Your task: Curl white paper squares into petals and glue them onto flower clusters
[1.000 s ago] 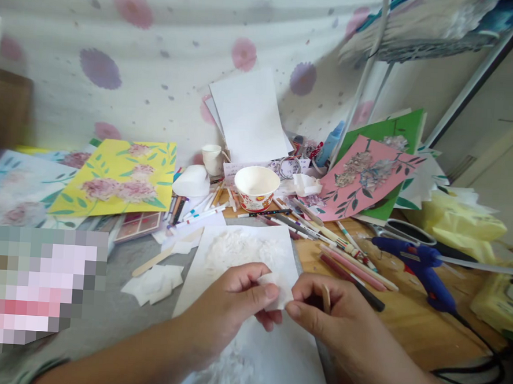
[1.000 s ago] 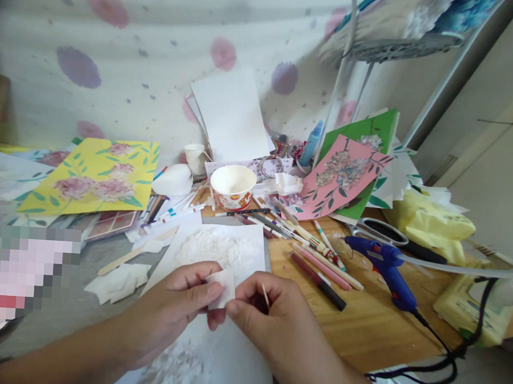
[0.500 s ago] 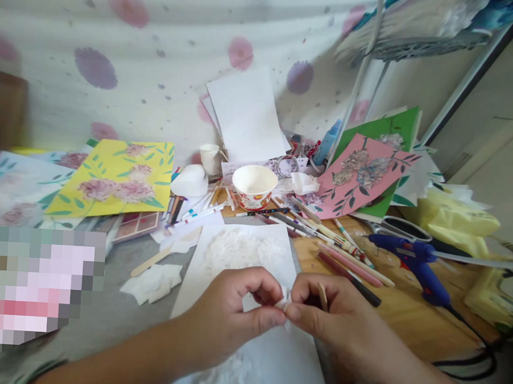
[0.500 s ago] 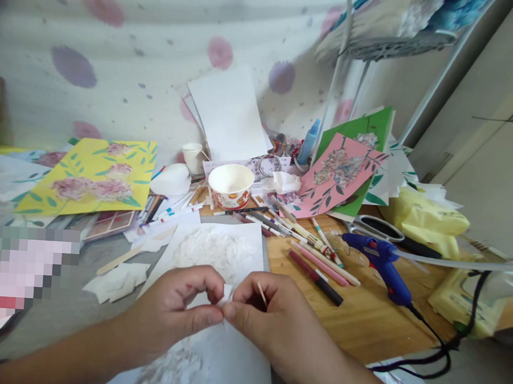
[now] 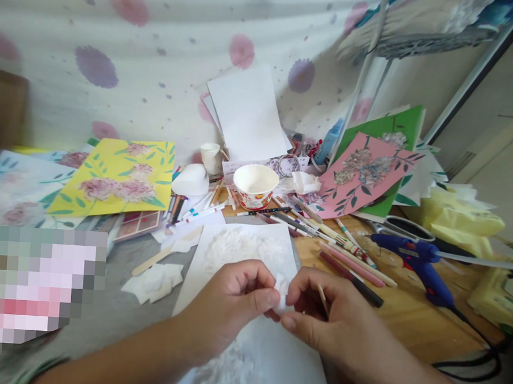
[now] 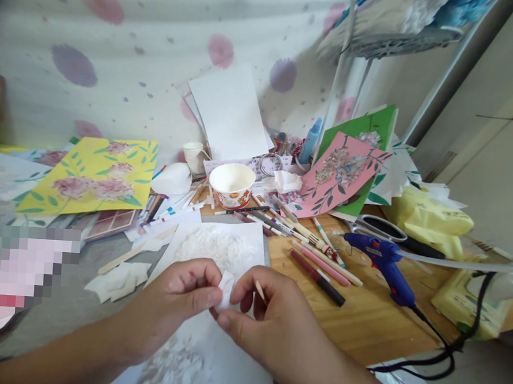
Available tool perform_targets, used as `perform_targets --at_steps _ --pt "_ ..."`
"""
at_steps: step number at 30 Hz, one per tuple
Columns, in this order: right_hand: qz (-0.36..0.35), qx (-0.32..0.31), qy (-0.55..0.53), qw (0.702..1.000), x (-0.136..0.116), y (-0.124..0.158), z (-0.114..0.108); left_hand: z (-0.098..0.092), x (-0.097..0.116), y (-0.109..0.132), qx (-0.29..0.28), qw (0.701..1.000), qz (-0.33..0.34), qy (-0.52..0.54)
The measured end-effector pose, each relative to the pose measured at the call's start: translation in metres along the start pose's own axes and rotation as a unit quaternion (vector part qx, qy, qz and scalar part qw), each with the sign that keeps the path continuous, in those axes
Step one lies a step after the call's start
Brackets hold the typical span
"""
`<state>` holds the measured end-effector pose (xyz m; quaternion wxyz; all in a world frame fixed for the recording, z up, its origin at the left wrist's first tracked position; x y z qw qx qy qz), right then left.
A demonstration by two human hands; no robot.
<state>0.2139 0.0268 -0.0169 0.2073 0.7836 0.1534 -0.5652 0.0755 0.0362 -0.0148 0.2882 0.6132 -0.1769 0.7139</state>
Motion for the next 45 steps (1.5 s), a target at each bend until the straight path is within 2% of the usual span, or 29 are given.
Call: perform_targets --at_steps 7,12,18,23,25,27,29,32,39,42,45 --pt "-0.006 -0.007 0.026 1.0 -0.005 0.0 0.002 -0.002 0.0 0.0 0.006 0.999 -0.006 -0.033" --pt "-0.011 0.012 0.032 0.999 -0.005 0.001 -0.001 -0.002 0.0 0.0 0.013 0.999 -0.002 -0.033" --pt "-0.016 0.01 0.098 0.995 -0.006 -0.001 0.003 -0.003 0.001 -0.001 0.019 0.998 -0.008 -0.052" --pt "-0.007 -0.001 0.068 0.998 -0.001 -0.003 0.003 -0.007 0.001 -0.002 0.03 0.996 -0.008 -0.089" --pt "0.0 -0.01 0.034 0.999 0.0 -0.003 0.002 -0.013 0.007 0.001 0.078 0.984 0.031 -0.157" --pt "0.002 -0.015 0.009 1.0 0.001 -0.003 0.002 -0.015 0.017 0.006 0.119 0.958 0.086 -0.247" --pt "-0.004 -0.017 0.005 1.0 0.0 -0.002 0.001 -0.011 0.023 0.008 0.106 0.935 0.123 -0.315" --pt "-0.017 -0.023 0.016 0.999 -0.002 -0.001 0.003 -0.005 0.023 0.007 0.059 0.927 0.126 -0.349" --pt "-0.01 -0.038 0.027 0.999 0.004 -0.002 0.002 -0.008 0.015 -0.001 0.033 0.959 0.063 -0.273" --pt "0.011 -0.026 0.046 0.999 0.008 -0.001 -0.007 -0.016 0.013 -0.004 0.039 0.967 0.042 -0.249" --pt "0.019 -0.004 0.109 0.994 0.011 0.002 -0.019 -0.027 0.01 -0.006 0.059 0.976 0.021 -0.209"
Point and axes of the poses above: each hand's wrist, its own y-axis away from the middle knuckle, its own z-axis out of the palm, x = y × z, the point moved 5 cm from there along -y, towards the middle knuckle, and after that the axes turned 12 degrees about -x, right-handed, at the moved point
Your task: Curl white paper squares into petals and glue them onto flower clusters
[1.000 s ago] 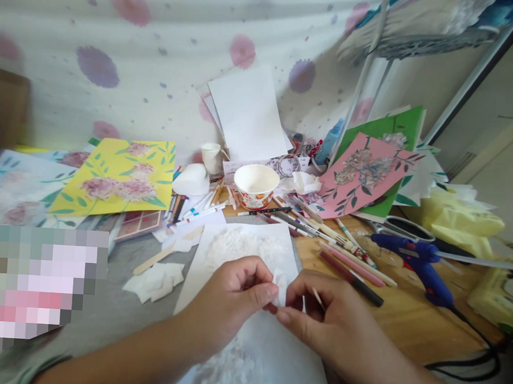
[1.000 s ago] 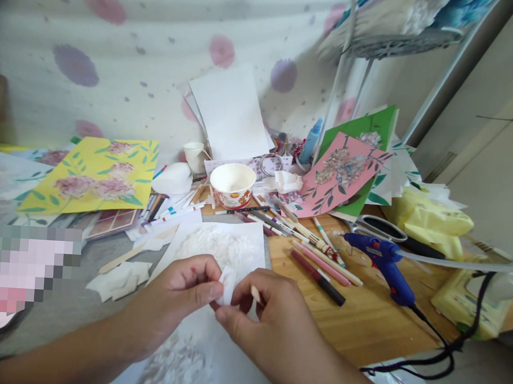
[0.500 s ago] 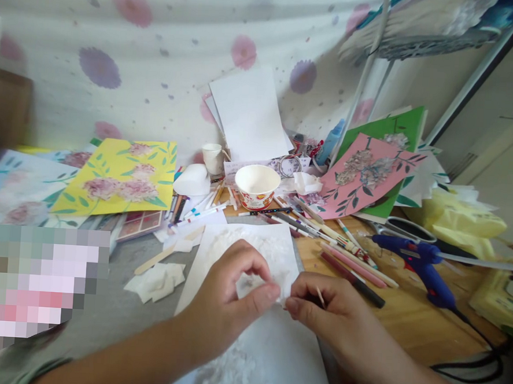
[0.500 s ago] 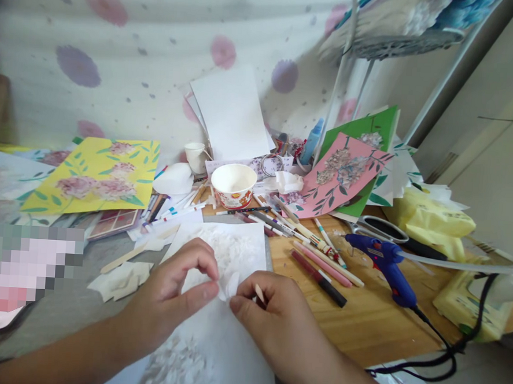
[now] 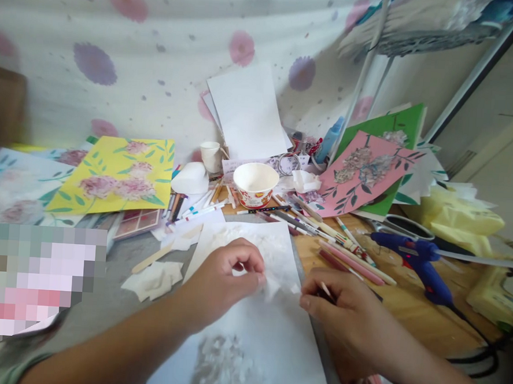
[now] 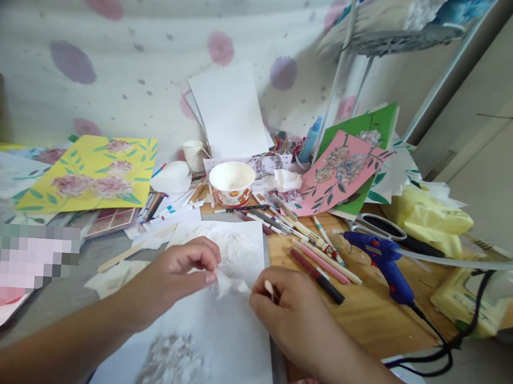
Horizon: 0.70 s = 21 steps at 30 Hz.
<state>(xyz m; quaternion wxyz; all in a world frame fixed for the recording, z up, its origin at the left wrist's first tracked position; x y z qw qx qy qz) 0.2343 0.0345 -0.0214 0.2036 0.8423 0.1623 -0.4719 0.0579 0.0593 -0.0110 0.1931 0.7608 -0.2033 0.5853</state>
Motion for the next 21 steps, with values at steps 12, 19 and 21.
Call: perform_targets --at_steps 12,19,21 --pt "-0.031 -0.053 0.226 0.972 -0.002 0.011 0.009 -0.006 -0.014 -0.004 0.013 0.993 -0.077 0.089" --pt "-0.063 0.064 0.044 0.995 -0.016 -0.014 -0.01 0.004 -0.01 -0.004 -0.045 0.993 -0.082 0.078" --pt "-0.049 0.059 0.029 0.997 -0.023 -0.026 -0.009 0.001 -0.01 -0.004 -0.044 0.993 -0.066 0.083"
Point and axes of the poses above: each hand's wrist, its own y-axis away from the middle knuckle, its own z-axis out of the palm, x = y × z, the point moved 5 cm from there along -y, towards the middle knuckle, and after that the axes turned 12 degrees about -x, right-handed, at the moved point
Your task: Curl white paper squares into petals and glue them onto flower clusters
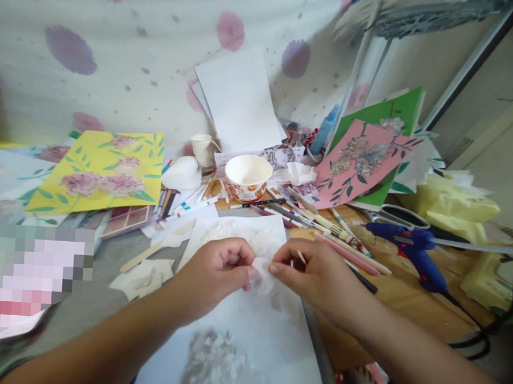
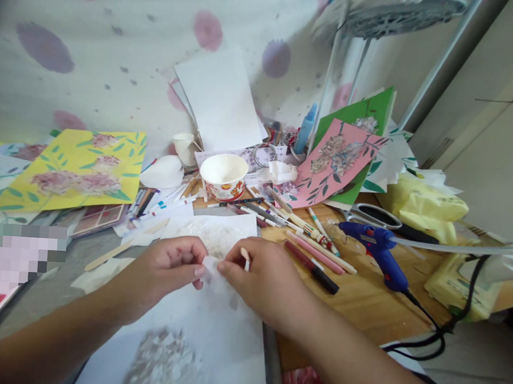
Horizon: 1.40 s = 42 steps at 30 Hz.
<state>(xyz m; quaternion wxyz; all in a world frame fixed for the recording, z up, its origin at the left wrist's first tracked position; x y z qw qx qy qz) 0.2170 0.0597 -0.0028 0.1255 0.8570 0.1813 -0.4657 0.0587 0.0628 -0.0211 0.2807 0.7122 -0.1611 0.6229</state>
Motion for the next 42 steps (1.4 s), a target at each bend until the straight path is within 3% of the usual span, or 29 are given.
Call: perform_targets --at_steps 7,12,16,21,29,35,38,42 --pt "0.003 0.014 -0.027 1.0 -0.003 -0.014 -0.003 -0.012 -0.001 -0.002 0.054 0.997 0.049 -0.018" --pt "-0.057 0.101 -0.081 0.99 0.011 0.008 -0.039 -0.016 -0.007 -0.005 0.11 0.994 0.008 -0.022" --pt "-0.072 0.14 -0.032 0.987 0.011 0.027 -0.05 -0.023 -0.014 -0.006 0.146 0.989 -0.012 -0.031" --pt "-0.134 0.086 0.002 0.987 0.005 0.03 -0.034 -0.025 -0.017 -0.008 0.145 0.987 -0.036 -0.05" --pt "-0.102 0.009 0.027 0.994 0.019 0.021 -0.015 -0.018 -0.012 -0.01 0.131 0.989 -0.046 -0.054" --pt "-0.078 -0.03 0.015 0.996 0.02 0.022 -0.011 -0.01 -0.02 -0.013 0.11 0.985 -0.059 -0.117" --pt "-0.09 0.006 0.026 0.996 0.02 0.027 -0.017 -0.003 -0.021 -0.014 0.095 0.971 -0.048 -0.215" --pt "-0.115 0.113 0.046 0.986 0.016 0.035 -0.029 0.001 -0.017 -0.014 0.091 0.945 -0.042 -0.312"
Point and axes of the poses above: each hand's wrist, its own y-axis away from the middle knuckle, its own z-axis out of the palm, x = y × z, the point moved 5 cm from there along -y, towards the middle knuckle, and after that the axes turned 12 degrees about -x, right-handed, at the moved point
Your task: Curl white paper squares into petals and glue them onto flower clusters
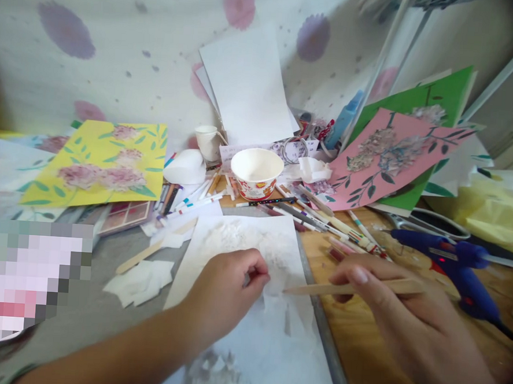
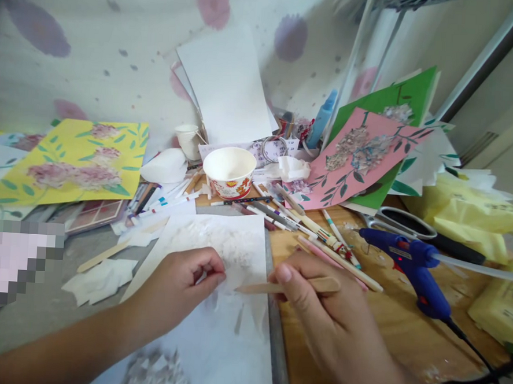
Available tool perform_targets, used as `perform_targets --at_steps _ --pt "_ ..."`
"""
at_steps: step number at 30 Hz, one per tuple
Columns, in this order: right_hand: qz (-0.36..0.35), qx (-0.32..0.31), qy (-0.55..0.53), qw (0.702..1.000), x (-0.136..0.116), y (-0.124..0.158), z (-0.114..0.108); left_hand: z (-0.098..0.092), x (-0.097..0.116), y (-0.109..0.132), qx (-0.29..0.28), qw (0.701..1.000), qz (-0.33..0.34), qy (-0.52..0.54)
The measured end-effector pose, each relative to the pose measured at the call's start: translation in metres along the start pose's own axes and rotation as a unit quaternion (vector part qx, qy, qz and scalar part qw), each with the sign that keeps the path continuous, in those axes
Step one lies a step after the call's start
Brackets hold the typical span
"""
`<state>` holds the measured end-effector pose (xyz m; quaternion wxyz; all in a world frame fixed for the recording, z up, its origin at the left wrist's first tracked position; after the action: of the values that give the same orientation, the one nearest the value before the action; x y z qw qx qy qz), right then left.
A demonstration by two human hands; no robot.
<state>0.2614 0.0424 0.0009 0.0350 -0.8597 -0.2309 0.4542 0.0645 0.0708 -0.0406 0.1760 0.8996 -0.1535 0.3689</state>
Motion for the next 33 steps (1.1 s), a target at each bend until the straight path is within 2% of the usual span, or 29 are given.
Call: perform_targets --at_steps 3,8,13,18,22,24,27,30,33 --pt "-0.02 0.011 0.024 0.999 -0.006 -0.003 0.002 -0.001 0.004 0.0 0.001 1.0 0.006 -0.024" --pt "-0.035 -0.056 0.044 0.997 -0.008 -0.013 0.022 -0.002 0.006 -0.002 -0.001 0.999 0.017 -0.044" --pt "-0.019 -0.095 0.063 0.993 -0.002 -0.017 0.033 -0.001 -0.001 -0.002 -0.012 1.0 0.01 0.02" --pt "-0.024 -0.098 0.117 0.988 -0.008 -0.027 0.037 -0.001 -0.005 0.001 -0.028 0.994 0.019 0.1" --pt "-0.004 -0.095 0.12 0.988 -0.008 -0.034 0.039 -0.002 -0.004 0.002 -0.032 0.996 0.022 0.077" --pt "0.024 -0.091 0.086 0.992 -0.002 -0.035 0.039 -0.005 -0.002 0.003 -0.018 0.999 0.028 0.024" --pt "0.08 -0.076 -0.028 0.994 0.015 -0.033 0.037 -0.008 0.005 0.007 -0.007 0.995 0.061 -0.077" --pt "0.143 -0.005 -0.187 0.972 0.035 -0.026 0.032 -0.006 0.011 0.011 -0.042 0.982 0.1 -0.157" --pt "0.144 0.073 -0.264 0.951 0.043 -0.016 0.023 -0.005 0.013 0.013 -0.065 0.973 0.114 -0.19"
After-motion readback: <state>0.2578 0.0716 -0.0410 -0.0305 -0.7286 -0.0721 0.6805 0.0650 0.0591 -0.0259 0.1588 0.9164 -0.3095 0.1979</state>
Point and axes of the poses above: each hand's wrist, its own y-axis away from the middle knuckle, its own z-axis out of the palm, x = y × z, the point moved 5 cm from there along -y, towards the middle knuckle, and after that the axes turned 12 degrees about -x, right-handed, at the moved point
